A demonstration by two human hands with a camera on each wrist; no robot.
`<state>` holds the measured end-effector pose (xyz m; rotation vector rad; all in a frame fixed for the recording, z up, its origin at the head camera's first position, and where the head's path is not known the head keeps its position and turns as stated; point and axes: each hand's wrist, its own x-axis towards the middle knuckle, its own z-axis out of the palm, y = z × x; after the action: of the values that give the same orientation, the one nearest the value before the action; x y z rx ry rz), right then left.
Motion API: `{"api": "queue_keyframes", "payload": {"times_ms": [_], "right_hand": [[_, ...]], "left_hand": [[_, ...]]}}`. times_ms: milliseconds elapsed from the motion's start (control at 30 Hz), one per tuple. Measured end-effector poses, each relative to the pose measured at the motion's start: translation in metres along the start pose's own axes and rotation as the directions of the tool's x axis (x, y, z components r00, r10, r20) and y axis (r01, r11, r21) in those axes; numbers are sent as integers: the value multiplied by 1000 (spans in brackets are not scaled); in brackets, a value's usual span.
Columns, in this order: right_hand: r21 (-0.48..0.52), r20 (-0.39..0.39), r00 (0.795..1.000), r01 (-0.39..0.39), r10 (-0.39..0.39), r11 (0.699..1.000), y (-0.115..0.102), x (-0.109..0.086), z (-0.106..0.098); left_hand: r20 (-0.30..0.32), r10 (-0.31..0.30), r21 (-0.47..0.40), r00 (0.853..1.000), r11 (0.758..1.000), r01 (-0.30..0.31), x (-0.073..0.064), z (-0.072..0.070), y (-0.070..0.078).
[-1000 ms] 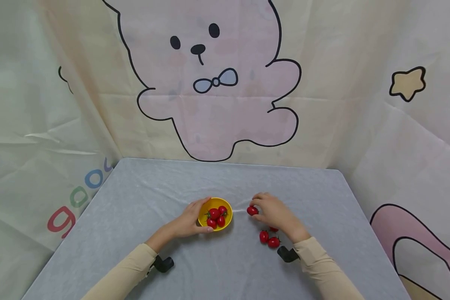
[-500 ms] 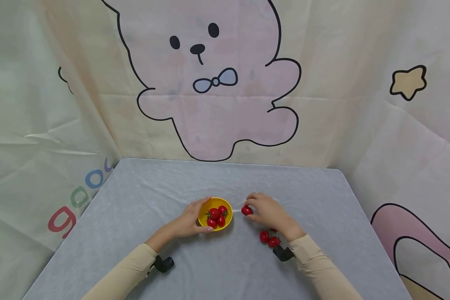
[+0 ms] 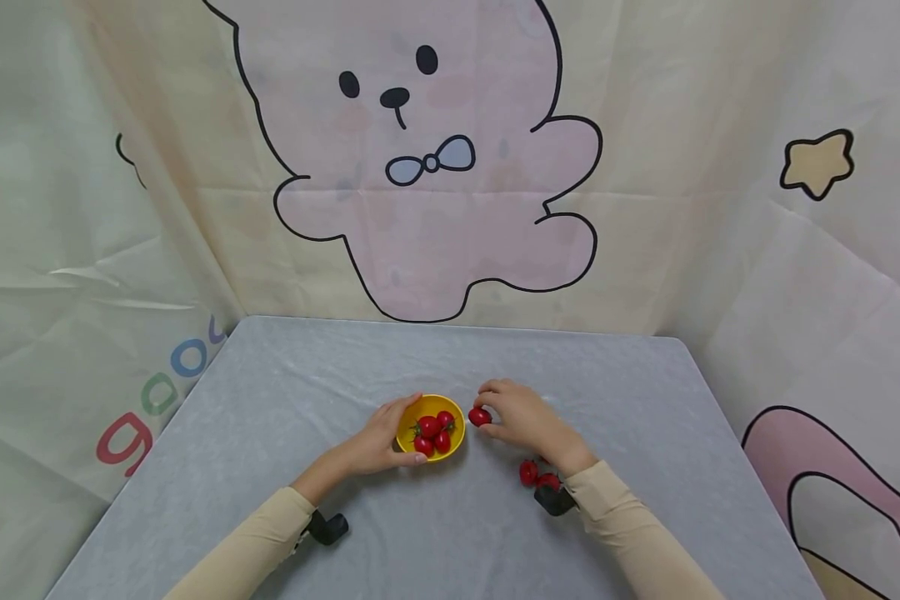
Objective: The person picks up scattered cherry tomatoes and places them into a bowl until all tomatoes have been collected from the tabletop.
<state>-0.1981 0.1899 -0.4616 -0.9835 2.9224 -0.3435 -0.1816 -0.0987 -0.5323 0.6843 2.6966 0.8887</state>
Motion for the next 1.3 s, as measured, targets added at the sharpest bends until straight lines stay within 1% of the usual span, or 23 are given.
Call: {"api": "queue_keyframes", "payload": {"times_ms": [333, 567, 667, 967, 1100, 1300], "right_hand": [[31, 5, 1000, 12, -12, 999, -14, 10, -7], [14, -25, 998, 56, -56, 998, -19, 16, -6], [12, -28, 997, 67, -66, 998, -22, 18, -6], [25, 16, 999, 39, -39, 999, -32, 23, -6], [22, 11, 998, 63, -63, 998, -34, 24, -5], [-18, -15, 992, 125, -125, 992, -38, 26, -1]], "left_hand": [[-1, -2, -9, 1000, 1000, 2, 0, 0, 0], [-11, 29, 9, 1000, 1000, -28, 1, 1, -3], [-12, 31, 15, 999, 999, -31, 1, 1, -3], [-15, 45, 12, 999, 999, -44, -1, -1, -1], [-15, 46, 10, 999, 999, -46, -1, -1, -1], [-11, 52, 13, 999, 999, -52, -2, -1, -2]]}}
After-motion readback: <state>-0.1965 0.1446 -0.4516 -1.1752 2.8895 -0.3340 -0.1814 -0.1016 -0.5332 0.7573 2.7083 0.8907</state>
